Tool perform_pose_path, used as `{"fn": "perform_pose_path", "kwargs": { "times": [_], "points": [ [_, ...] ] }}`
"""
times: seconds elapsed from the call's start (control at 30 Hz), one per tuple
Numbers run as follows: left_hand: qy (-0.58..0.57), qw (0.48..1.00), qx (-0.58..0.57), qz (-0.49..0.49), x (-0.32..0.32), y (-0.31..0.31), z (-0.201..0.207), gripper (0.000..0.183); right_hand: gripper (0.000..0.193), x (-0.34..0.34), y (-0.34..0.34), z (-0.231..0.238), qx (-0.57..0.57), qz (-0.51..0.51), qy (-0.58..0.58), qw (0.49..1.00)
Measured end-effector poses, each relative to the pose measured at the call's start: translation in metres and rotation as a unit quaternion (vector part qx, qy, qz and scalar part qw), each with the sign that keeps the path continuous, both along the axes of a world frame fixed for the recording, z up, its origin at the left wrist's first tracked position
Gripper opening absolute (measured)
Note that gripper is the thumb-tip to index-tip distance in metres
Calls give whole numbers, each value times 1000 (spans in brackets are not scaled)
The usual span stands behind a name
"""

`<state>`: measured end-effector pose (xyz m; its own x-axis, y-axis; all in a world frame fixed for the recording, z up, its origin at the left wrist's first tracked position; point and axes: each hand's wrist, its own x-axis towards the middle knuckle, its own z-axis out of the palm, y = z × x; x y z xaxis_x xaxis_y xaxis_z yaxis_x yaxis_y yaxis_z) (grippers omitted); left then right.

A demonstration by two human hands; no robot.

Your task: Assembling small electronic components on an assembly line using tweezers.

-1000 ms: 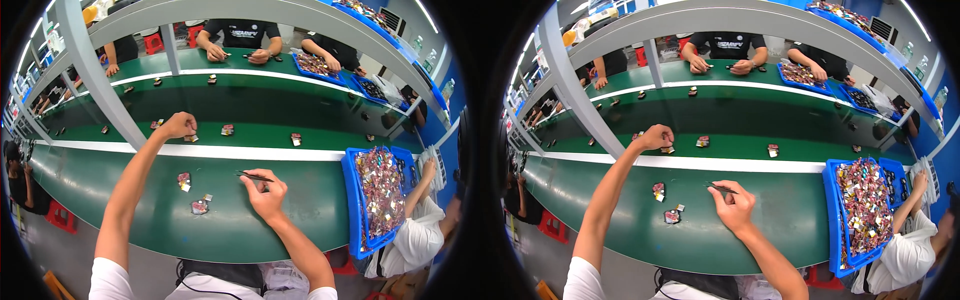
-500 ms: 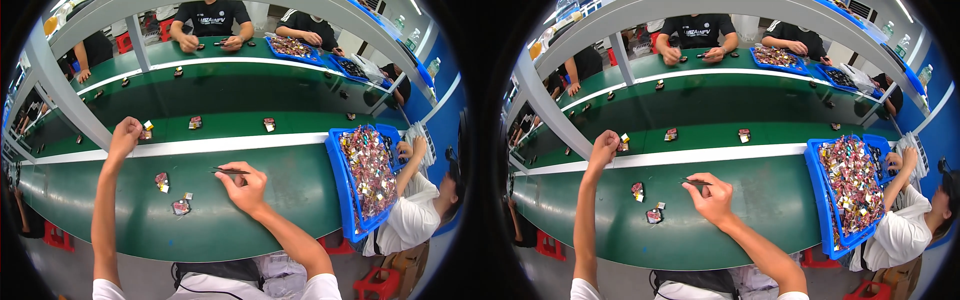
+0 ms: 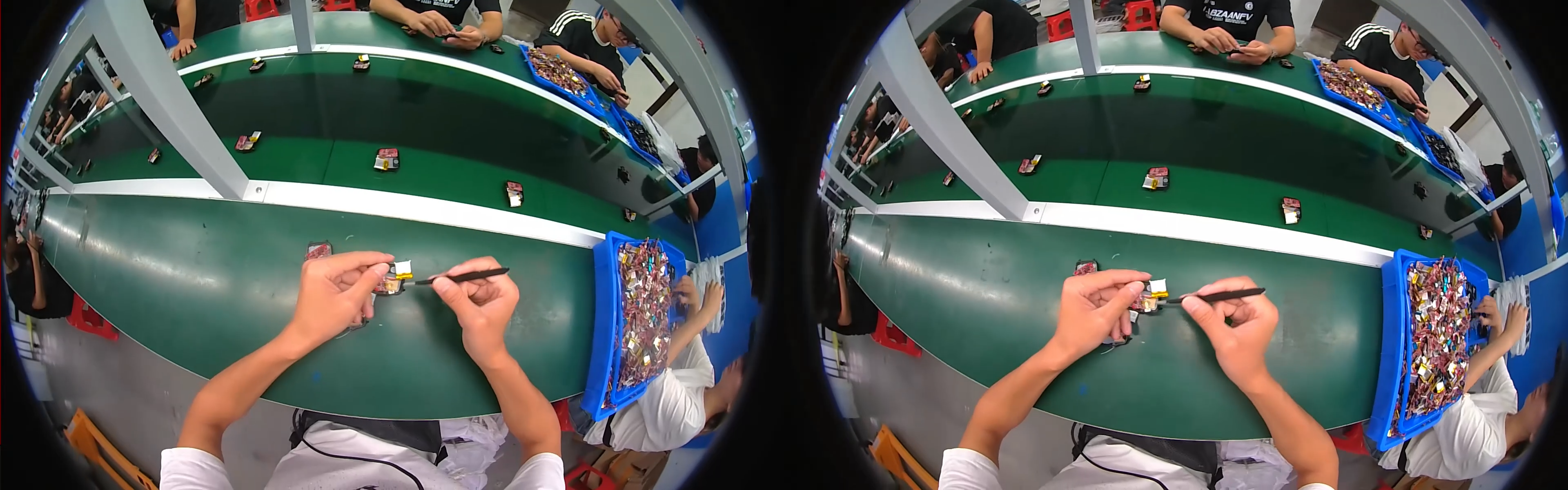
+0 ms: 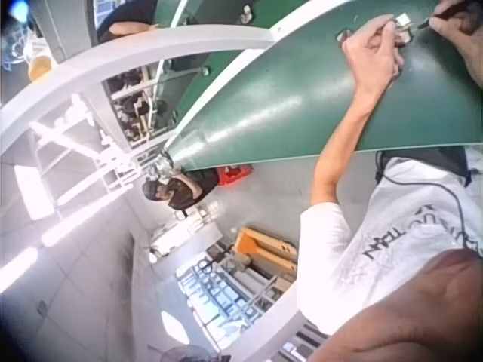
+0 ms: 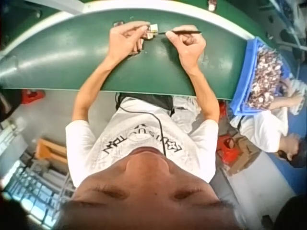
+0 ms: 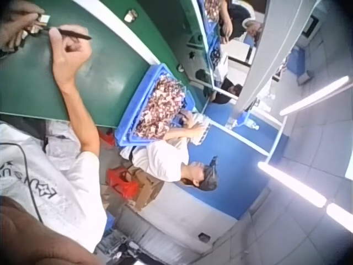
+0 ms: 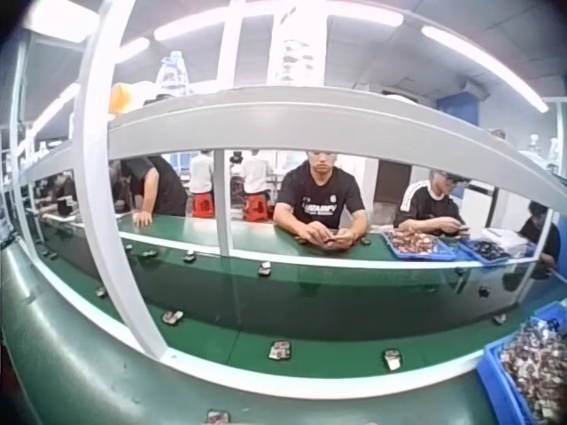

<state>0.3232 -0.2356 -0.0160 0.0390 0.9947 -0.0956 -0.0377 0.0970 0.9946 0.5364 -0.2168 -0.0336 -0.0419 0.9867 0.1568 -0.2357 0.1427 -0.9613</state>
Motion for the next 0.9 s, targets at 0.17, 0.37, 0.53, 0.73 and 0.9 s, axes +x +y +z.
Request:
{"fn": "perform_pose_path", "kwargs": {
  "times": [0.17, 0.37, 0.53, 0.73, 0.9],
  "points": [
    [20, 999, 20, 25, 9, -5, -8, 20, 18, -10, -9, 1, 101, -2, -106, 989],
    [68, 993, 83, 39, 12, -5, -13, 19, 18, -5, -5, -6, 102, -15, -159, 982],
    [103, 986, 126, 47, 11, -5, -20, 18, 17, -8, -6, -4, 108, -14, -204, 973],
    [148, 972, 180, 39, 12, -4, -19, 22, 18, -7, -5, -2, 160, -31, -245, 956],
    [167, 962, 216, 22, 11, -6, -18, 23, 17, -4, -4, -3, 72, 14, -179, 981]
  ]
}}
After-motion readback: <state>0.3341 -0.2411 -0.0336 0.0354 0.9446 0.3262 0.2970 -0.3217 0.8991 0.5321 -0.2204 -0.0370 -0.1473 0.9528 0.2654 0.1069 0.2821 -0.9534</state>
